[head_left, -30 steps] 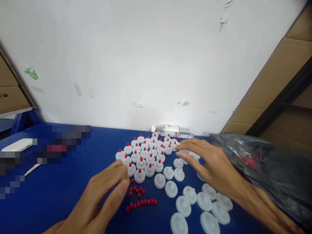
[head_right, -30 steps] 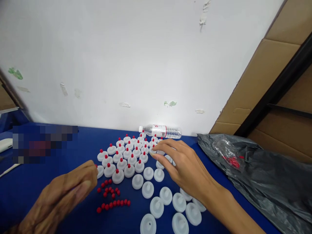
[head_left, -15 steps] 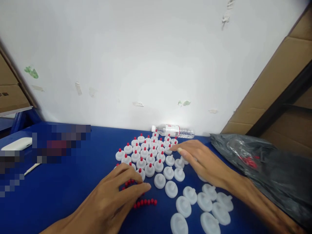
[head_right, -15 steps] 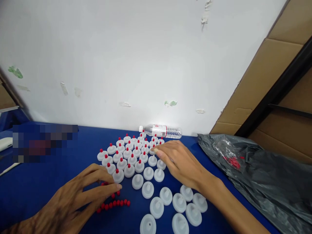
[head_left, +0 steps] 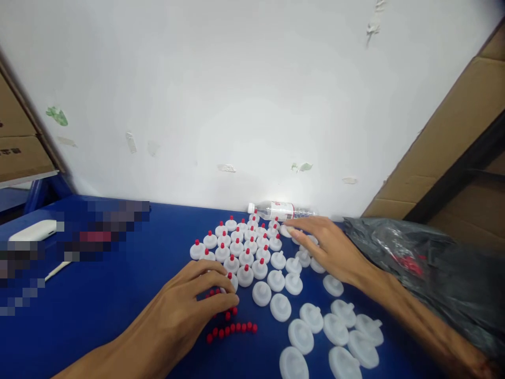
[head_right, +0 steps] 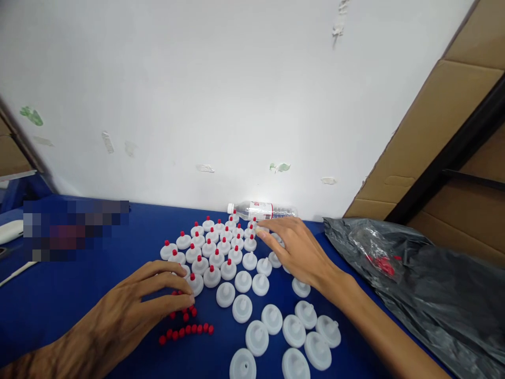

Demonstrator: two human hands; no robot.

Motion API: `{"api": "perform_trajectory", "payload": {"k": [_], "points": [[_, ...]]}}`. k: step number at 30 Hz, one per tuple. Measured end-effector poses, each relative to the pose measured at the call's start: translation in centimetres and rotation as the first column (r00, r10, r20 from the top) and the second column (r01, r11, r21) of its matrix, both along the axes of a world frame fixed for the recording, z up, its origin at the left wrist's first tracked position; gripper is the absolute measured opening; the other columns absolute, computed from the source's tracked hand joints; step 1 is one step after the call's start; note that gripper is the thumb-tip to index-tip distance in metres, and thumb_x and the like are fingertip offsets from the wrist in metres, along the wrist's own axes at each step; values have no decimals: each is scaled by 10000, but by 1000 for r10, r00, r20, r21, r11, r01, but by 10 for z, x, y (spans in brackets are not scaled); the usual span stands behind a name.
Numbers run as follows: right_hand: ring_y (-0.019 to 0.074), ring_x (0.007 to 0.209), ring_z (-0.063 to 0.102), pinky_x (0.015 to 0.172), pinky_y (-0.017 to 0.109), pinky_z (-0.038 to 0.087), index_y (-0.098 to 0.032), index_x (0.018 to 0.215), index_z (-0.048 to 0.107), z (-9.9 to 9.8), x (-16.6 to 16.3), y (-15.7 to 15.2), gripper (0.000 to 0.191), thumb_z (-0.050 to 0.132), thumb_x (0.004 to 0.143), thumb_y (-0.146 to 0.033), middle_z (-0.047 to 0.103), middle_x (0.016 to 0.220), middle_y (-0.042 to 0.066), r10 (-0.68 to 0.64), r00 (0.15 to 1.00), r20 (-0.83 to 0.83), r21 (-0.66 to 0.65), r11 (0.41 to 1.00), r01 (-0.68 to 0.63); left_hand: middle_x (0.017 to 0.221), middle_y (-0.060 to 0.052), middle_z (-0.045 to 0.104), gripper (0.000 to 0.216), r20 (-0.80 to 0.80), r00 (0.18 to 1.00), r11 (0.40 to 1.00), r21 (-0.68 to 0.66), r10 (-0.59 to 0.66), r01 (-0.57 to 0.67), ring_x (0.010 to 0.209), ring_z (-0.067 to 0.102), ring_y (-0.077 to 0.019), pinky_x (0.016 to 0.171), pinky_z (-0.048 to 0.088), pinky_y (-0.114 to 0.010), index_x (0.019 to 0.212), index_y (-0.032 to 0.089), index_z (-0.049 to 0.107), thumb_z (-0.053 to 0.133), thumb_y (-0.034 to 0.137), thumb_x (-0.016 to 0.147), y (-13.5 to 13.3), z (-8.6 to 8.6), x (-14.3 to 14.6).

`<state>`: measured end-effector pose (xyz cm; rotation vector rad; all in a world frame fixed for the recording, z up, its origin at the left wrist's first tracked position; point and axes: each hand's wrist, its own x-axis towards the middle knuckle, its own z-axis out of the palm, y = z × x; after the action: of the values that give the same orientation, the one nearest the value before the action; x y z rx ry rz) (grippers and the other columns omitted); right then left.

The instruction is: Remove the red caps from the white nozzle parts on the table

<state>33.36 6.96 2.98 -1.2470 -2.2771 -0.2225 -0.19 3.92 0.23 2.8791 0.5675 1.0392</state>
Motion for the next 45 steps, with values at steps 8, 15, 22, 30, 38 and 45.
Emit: {"api": "perform_trajectory", "payload": {"k": [8, 15, 22, 30, 38, 45], "points": [[228, 1036, 730, 888, 369, 592, -203, 1244, 643, 5, -11, -24, 203, 560, 1058, -197, 713, 1147, 97, 35, 999, 10, 299, 953, -36, 1050, 7, 774, 277, -29, 999, 999, -28, 21, -22, 1098, 633, -194, 920, 496, -300, 1120, 273, 704, 505, 91, 1055, 2, -13, -3], [237, 1041, 759, 915, 370, 602, -192, 1319, 594, -1, -11, -28, 296, 631, 1025, -189, 766, 1157, 83, 70, 995, 69, 356, 930, -90, 1021, 32, 791, 386, -37, 994, 995, 28, 101, -100, 1052, 642, -168, 910, 495, -271, 1213, 278, 702, 480, 28, 1019, 2, -11, -3], [221, 1036, 768, 910, 349, 604, -204, 1318, 583, -3, -8, -29, 291, 652, 1038, -239, 784, 1167, 69, 68, 995, 69, 340, 936, -88, 999, 54, 778, 324, -19, 992, 991, -48, 124, -125, 1083, 618, -181, 927, 436, -292, 1076, 297, 716, 478, 79, 1054, -1, -16, -3], [219, 991, 780, 875, 352, 610, -217, 1292, 608, -1, -11, -30, 238, 618, 1058, -257, 802, 1115, 57, 112, 990, 92, 307, 942, -135, 1019, 15, 758, 356, -29, 992, 991, -55, 120, -121, 1116, 614, -184, 945, 457, -300, 1077, 293, 722, 479, 39, 1017, 3, -21, -1], [207, 982, 772, 874, 348, 606, -201, 1282, 611, 0, -13, -33, 233, 629, 1055, -249, 799, 1096, 55, 146, 985, 92, 296, 941, -167, 1004, 23, 755, 327, -48, 992, 993, -18, 115, -116, 1079, 597, -184, 902, 422, -306, 1062, 282, 723, 478, 65, 1048, 4, -21, -2], [192, 1035, 764, 923, 332, 601, -193, 1302, 601, 0, -21, -40, 290, 683, 1030, -251, 794, 1129, 61, 204, 977, 56, 295, 932, -211, 1092, 22, 735, 279, -51, 982, 983, -39, 179, -181, 1106, 586, -187, 975, 408, -319, 1205, 272, 677, 502, 96, 1077, -9, -10, -1]]}}
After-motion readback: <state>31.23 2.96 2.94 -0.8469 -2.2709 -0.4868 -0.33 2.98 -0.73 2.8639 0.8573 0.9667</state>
